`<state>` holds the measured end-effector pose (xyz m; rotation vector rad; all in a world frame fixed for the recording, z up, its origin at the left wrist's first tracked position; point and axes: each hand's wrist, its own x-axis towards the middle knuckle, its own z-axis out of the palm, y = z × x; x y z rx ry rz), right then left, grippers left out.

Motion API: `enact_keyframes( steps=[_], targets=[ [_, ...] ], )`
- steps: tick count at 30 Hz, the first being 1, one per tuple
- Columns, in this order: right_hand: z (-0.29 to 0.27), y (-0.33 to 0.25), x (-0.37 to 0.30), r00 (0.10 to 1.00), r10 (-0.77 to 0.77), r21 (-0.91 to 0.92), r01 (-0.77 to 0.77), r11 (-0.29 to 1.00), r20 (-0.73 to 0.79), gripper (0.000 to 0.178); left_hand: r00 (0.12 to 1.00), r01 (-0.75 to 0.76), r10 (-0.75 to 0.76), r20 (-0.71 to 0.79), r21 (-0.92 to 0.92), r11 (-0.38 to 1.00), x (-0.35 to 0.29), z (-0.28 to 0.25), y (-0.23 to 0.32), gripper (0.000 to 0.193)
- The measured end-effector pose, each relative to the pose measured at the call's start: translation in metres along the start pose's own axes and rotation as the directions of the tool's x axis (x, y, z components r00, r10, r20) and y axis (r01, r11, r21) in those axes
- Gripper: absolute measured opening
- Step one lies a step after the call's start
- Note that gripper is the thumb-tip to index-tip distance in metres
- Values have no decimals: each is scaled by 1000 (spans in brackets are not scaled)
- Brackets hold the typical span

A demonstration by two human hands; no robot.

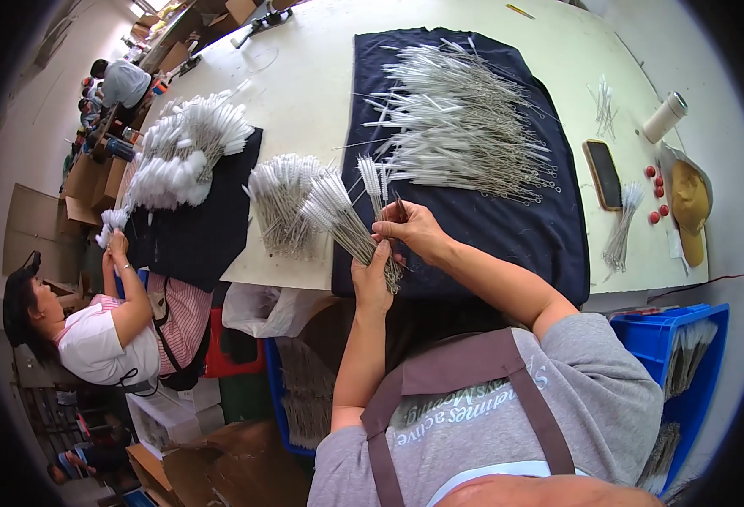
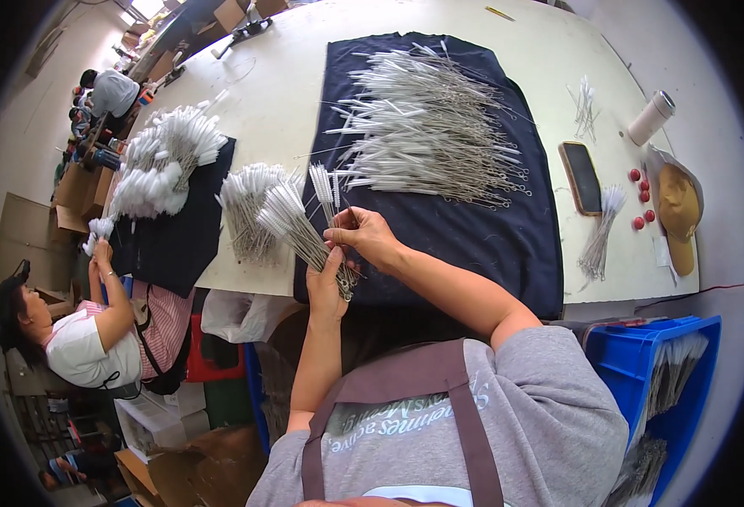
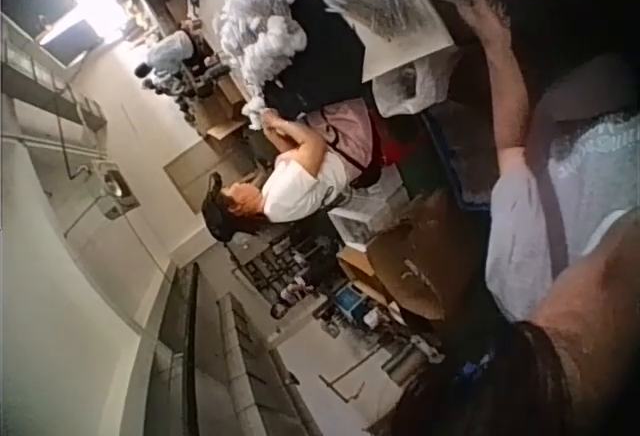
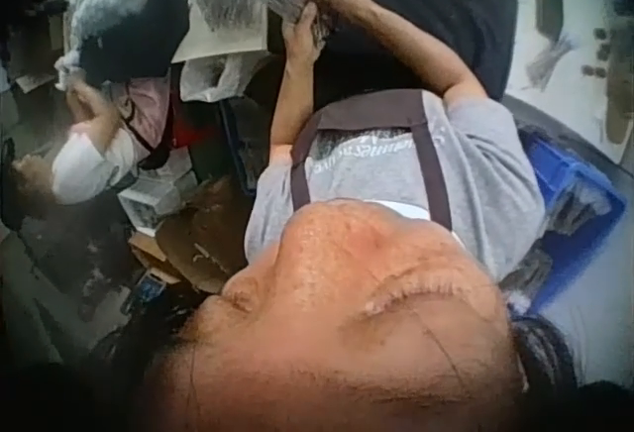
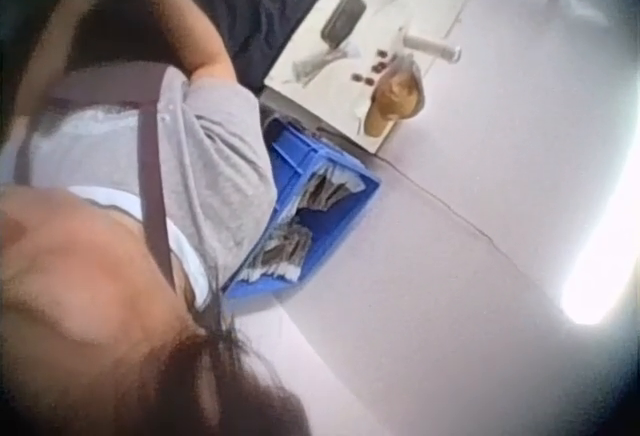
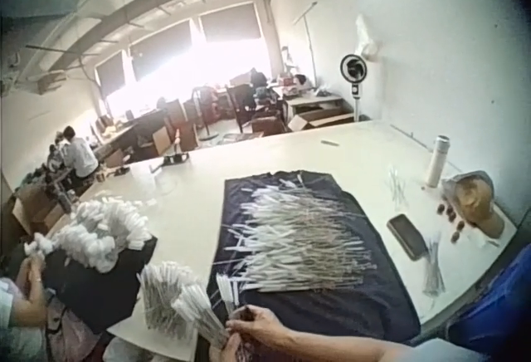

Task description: The person assembles plastic parts into bundles, securing them with elastic bands and trimming the bands with scissors.

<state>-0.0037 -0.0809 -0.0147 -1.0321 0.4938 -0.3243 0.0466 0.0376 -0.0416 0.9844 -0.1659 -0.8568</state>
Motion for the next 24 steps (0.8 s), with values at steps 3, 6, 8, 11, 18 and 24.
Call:
enact_keyframes(
  steps=[3,6,8,11,18,24],
  targets=[
    [-17,7,-4,998,-52,7,53,999,-42,22,998,49,-51,29,44,998,3,3,-11,14],
    [-30,9,-11,997,-52,-31,50,998,-65,22,996,82,-83,23,50,995,0,12,-21,13],
    [-35,9,-14,996,-47,-5,46,999,-77,21,996,94,-94,9,41,995,1,16,-26,11],
    [-37,3,-20,997,-18,29,20,999,-82,19,998,68,-68,-15,53,996,2,14,-32,9],
    [-35,13,-18,995,-35,38,38,999,-90,17,997,33,-26,-78,87,996,-2,10,-30,9],
    [-26,26,-15,996,-25,17,26,1000,-82,19,995,-22,34,-96,131,991,-9,0,-28,9]
  ],
)
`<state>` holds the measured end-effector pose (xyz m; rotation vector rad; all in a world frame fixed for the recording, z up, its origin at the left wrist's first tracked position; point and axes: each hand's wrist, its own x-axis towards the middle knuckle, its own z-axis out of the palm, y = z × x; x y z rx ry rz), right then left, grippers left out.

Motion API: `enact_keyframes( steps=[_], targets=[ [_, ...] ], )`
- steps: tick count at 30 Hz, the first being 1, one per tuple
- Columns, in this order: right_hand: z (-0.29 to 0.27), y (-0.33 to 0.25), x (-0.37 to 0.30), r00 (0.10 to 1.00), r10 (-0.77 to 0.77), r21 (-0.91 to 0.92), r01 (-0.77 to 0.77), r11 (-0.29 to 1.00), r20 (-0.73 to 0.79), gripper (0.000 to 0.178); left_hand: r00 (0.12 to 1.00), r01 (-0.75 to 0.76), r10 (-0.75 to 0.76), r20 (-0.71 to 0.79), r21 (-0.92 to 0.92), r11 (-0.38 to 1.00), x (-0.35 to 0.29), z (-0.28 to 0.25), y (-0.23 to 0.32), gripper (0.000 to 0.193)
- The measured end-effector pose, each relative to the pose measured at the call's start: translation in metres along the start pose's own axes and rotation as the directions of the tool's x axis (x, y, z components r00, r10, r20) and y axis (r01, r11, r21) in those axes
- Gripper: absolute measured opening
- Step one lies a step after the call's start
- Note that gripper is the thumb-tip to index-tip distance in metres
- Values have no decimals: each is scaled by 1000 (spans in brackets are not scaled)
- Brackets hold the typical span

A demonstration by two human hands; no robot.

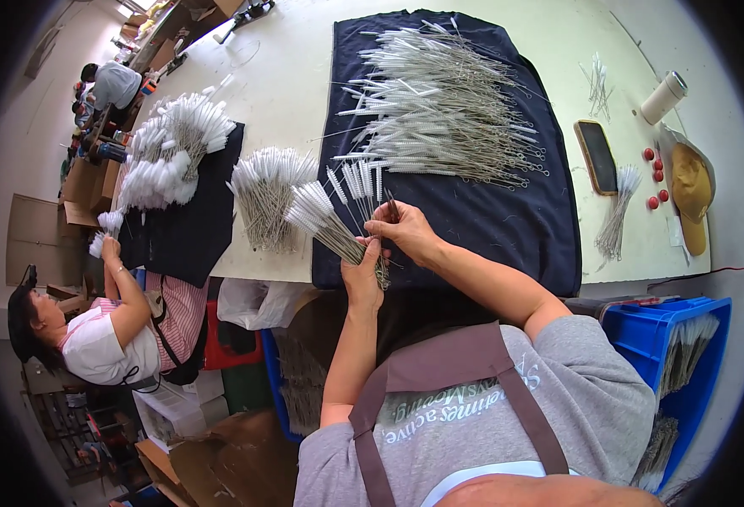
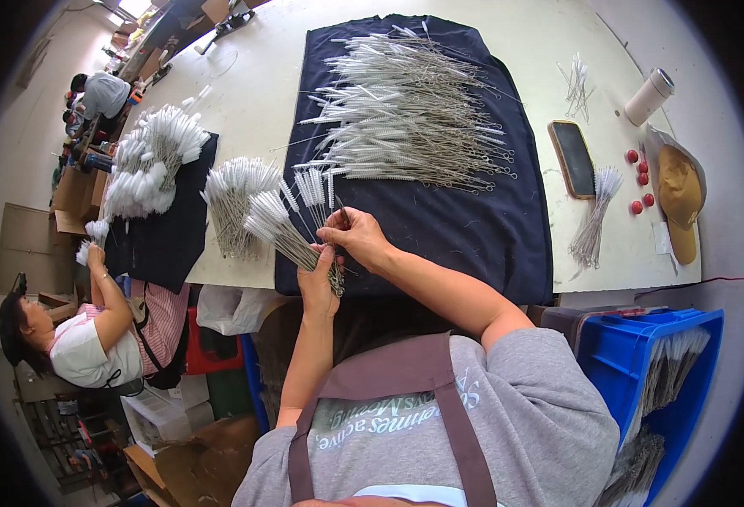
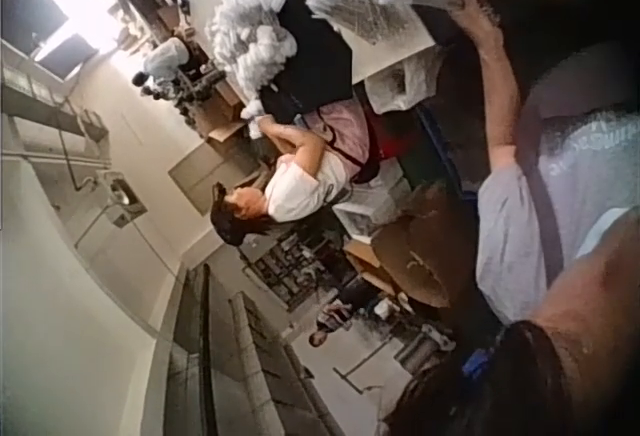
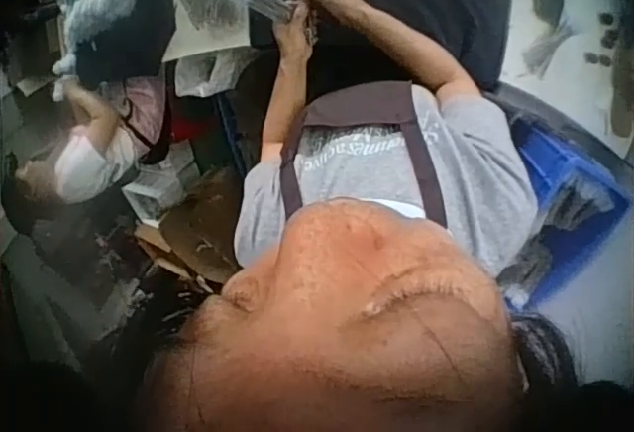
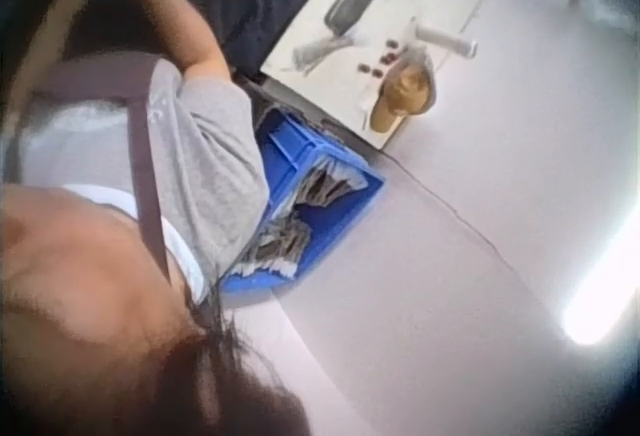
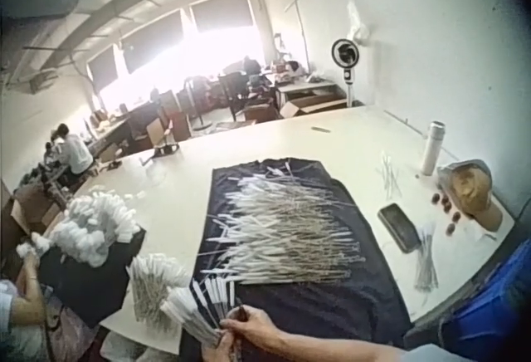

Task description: The person assembles plastic parts into bundles, securing them with elastic bands and trimming the bands with scissors.

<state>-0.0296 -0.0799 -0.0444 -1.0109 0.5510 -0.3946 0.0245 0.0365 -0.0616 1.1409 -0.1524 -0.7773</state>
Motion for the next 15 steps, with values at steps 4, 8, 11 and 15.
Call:
enact_keyframes(
  steps=[4,8,11,15],
  targets=[
    [1,4,0,1000,4,58,-4,998,1,18,999,-18,17,-41,-8,1000,-5,4,2,9],
    [1,5,-2,998,56,60,-56,997,-1,18,997,-37,38,-66,13,999,-5,2,2,10],
    [-2,5,-3,995,-87,-169,77,983,-54,22,994,-62,64,-85,29,998,-6,3,3,11],
    [1,-12,-15,920,-389,-615,284,736,-41,35,992,-78,79,-101,6,997,-8,3,3,11]
  ],
)
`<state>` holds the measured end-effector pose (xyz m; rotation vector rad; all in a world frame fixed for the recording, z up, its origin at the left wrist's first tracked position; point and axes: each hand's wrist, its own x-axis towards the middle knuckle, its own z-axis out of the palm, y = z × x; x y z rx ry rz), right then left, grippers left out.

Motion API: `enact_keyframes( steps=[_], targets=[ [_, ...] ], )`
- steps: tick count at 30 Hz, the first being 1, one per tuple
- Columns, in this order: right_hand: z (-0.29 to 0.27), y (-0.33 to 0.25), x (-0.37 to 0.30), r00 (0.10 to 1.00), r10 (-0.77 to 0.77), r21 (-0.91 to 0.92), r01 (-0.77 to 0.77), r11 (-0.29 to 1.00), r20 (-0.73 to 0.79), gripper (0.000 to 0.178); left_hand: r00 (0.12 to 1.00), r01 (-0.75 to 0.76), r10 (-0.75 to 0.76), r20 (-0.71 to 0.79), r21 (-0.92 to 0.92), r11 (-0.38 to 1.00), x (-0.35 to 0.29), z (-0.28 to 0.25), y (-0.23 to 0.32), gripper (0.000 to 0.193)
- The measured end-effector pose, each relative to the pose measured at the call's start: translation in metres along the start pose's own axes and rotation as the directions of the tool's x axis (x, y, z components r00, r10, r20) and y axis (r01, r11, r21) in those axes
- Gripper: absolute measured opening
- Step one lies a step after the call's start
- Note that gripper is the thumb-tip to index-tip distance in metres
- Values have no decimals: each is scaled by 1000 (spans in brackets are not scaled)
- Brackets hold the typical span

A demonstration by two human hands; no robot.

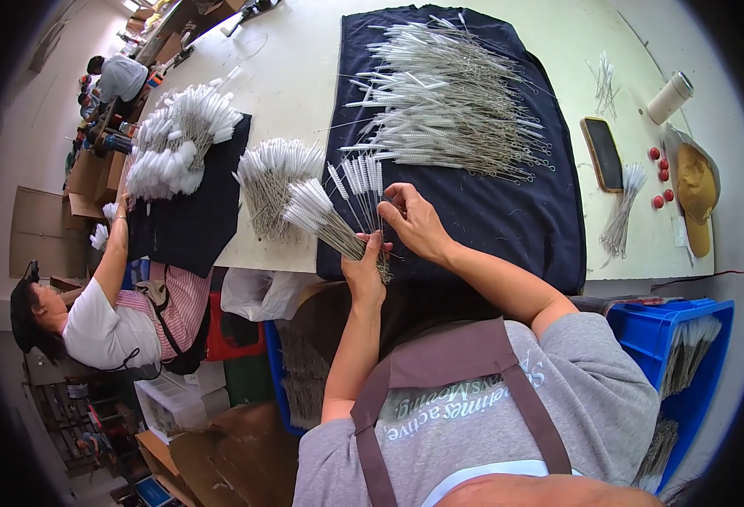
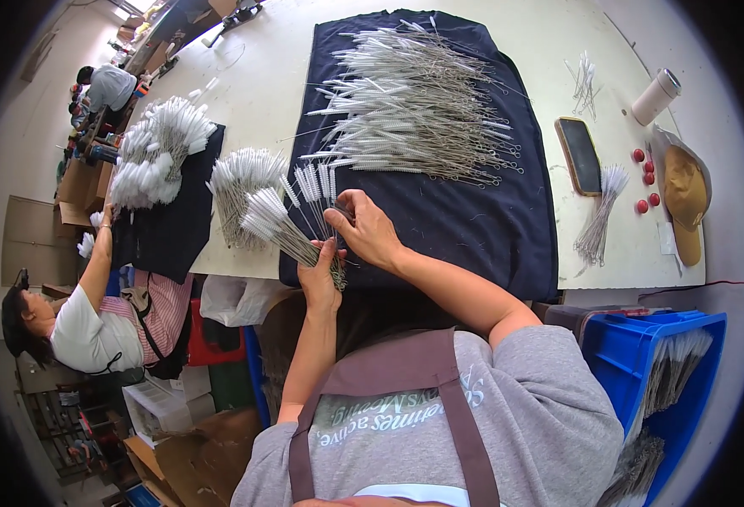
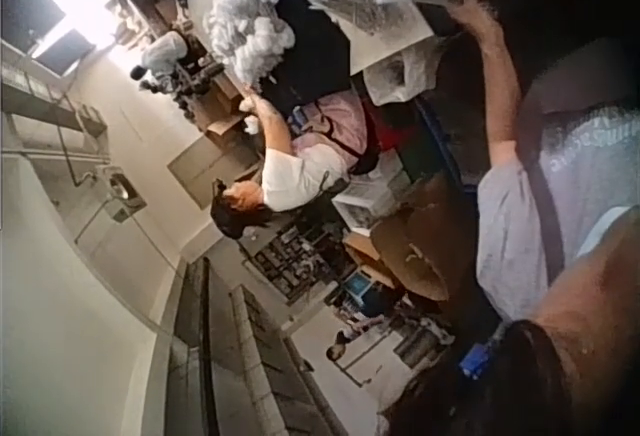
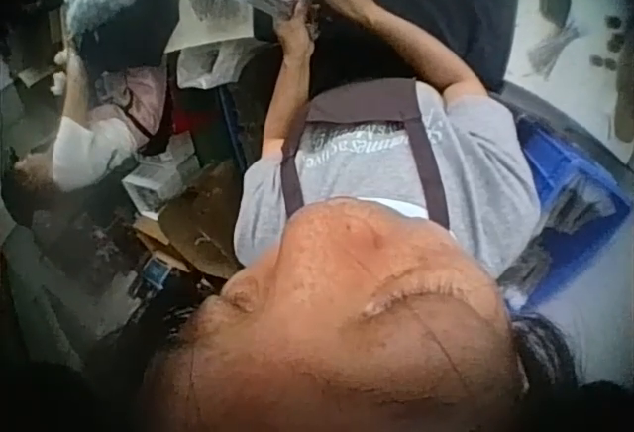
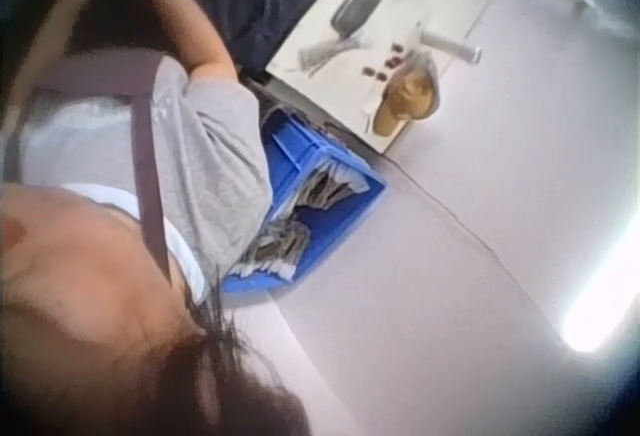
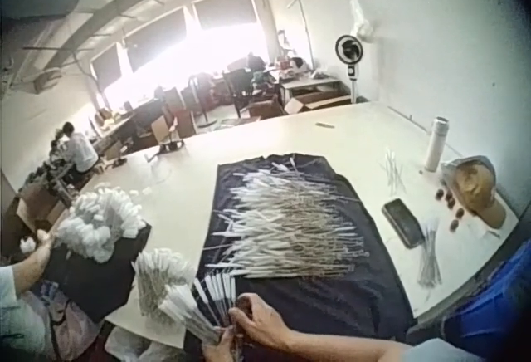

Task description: The person assembles plastic parts into bundles, securing them with elastic bands and trimming the bands with scissors.

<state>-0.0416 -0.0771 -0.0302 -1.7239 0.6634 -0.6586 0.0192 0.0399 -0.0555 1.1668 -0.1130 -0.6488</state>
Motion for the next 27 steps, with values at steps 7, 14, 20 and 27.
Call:
enact_keyframes(
  steps=[7,14,20,27],
  targets=[
    [-8,-3,1,993,-89,-79,96,992,81,32,1000,-5,5,7,-33,999,-1,1,1,10],
    [-8,-5,5,997,-61,-63,64,996,56,28,1000,29,-29,4,9,1000,-6,0,3,10],
    [-9,-4,5,997,-48,-91,53,994,59,27,999,32,-32,0,7,999,-8,1,2,11],
    [-7,0,6,996,-73,-95,77,992,44,24,999,34,-34,8,28,999,-10,2,3,10]
  ],
)
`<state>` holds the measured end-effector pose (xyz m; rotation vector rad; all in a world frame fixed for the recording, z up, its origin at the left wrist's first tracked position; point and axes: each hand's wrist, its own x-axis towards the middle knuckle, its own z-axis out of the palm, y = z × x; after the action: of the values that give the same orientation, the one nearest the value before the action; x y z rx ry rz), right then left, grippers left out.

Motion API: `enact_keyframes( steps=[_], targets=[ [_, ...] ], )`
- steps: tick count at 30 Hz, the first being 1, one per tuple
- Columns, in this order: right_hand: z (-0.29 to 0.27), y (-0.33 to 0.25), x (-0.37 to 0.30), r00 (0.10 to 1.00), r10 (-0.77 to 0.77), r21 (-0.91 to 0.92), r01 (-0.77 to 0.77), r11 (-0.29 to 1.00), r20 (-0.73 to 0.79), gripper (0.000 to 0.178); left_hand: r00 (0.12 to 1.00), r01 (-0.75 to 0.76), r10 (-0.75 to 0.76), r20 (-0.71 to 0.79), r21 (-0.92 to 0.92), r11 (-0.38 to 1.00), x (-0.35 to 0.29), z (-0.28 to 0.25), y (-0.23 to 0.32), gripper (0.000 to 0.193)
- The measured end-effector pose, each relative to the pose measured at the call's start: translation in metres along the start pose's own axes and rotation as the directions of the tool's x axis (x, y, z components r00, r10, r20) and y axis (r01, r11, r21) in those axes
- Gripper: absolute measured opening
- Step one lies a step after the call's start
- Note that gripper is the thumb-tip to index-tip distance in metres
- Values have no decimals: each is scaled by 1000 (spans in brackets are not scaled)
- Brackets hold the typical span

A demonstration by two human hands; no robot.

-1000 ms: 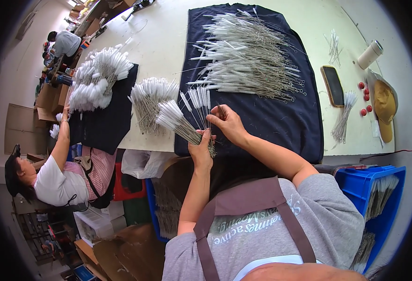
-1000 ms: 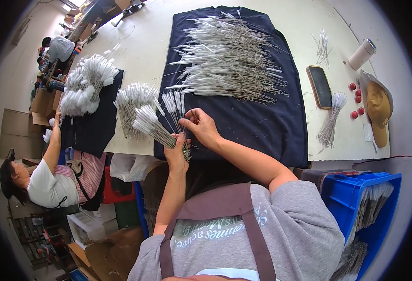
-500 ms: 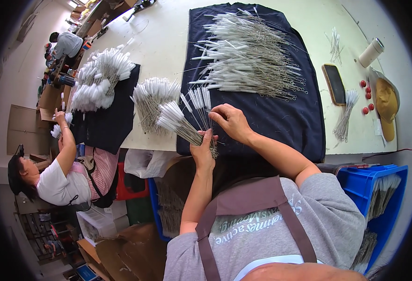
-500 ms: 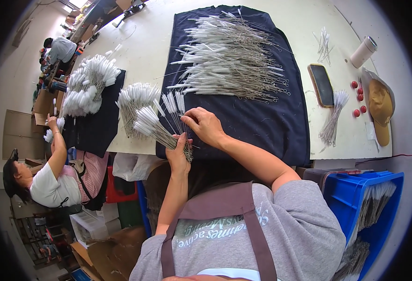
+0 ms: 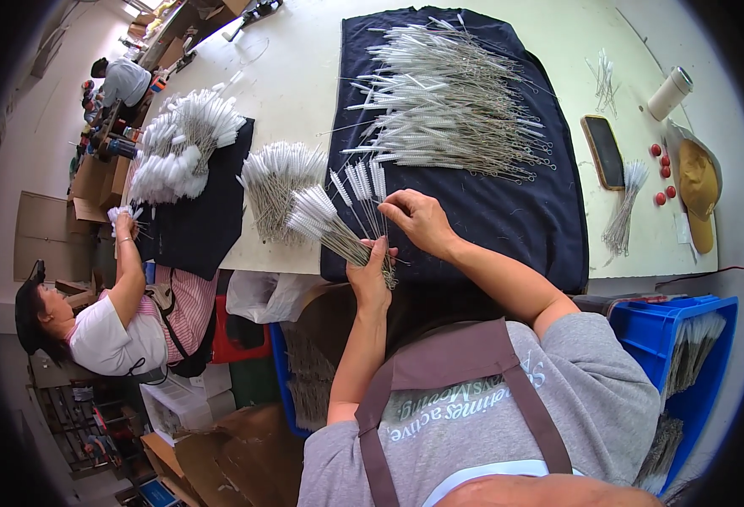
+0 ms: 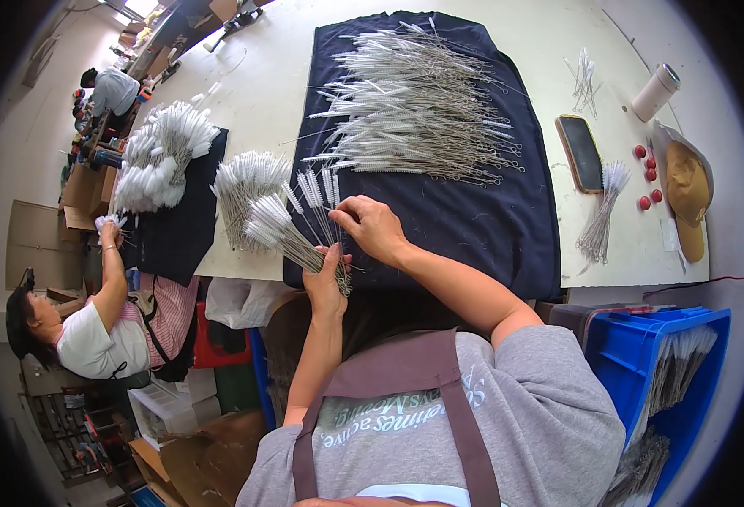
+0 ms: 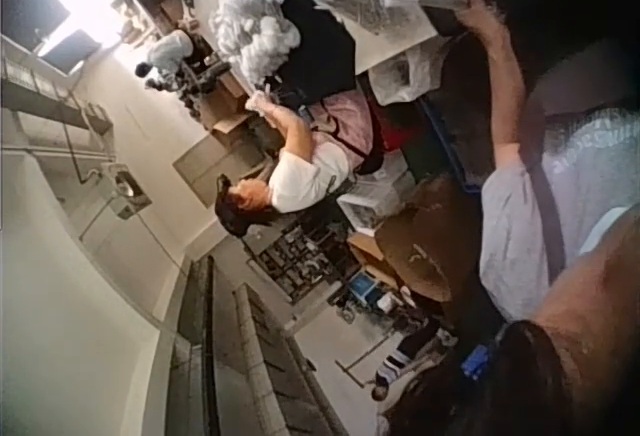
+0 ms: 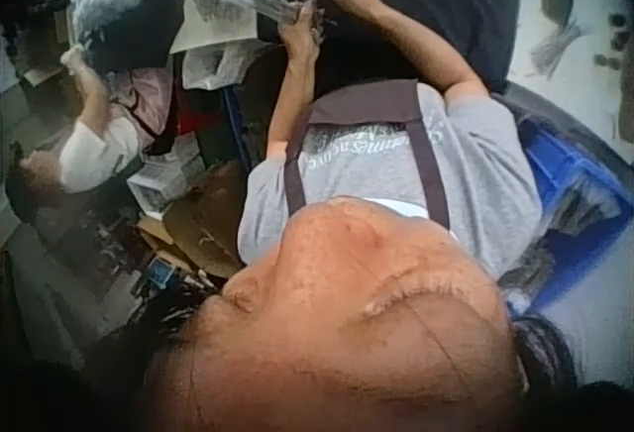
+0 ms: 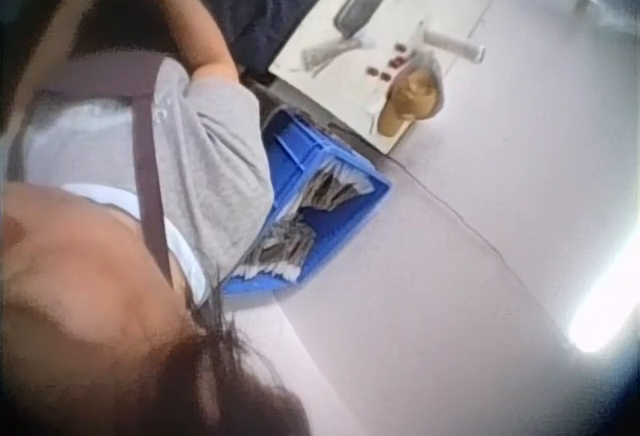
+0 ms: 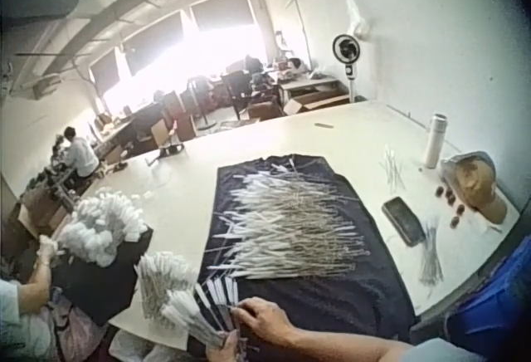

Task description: The person assembles plastic parts into bundles, securing them with elastic bands and trimming the bands with scissors.

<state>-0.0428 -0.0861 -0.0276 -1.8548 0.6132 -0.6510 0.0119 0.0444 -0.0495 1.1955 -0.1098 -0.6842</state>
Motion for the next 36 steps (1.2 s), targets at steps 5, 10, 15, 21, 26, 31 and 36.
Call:
enact_keyframes(
  steps=[5,10,15,21,26,31,36],
  targets=[
    [0,-3,0,1000,-10,-18,10,1000,8,23,1000,-4,4,-16,3,1000,0,-1,-1,11],
    [0,0,0,995,82,135,-90,987,64,26,1000,22,-22,2,-2,1000,-1,0,2,11],
    [1,-10,-2,985,161,297,-172,939,61,29,999,-19,18,-40,-10,1000,-1,0,1,12],
    [3,-11,7,988,147,265,-156,951,53,24,999,-16,16,-35,1,1000,-3,0,-1,12],
    [5,-13,10,988,145,276,-153,949,48,23,998,-38,39,-39,31,999,-5,-3,-1,11],
    [-1,-11,19,984,92,249,-129,960,154,21,999,-17,20,-46,48,999,-6,-2,6,11],
    [-2,-9,25,989,-110,114,98,989,103,15,1000,-2,4,-28,70,998,-6,-4,9,12]
  ],
)
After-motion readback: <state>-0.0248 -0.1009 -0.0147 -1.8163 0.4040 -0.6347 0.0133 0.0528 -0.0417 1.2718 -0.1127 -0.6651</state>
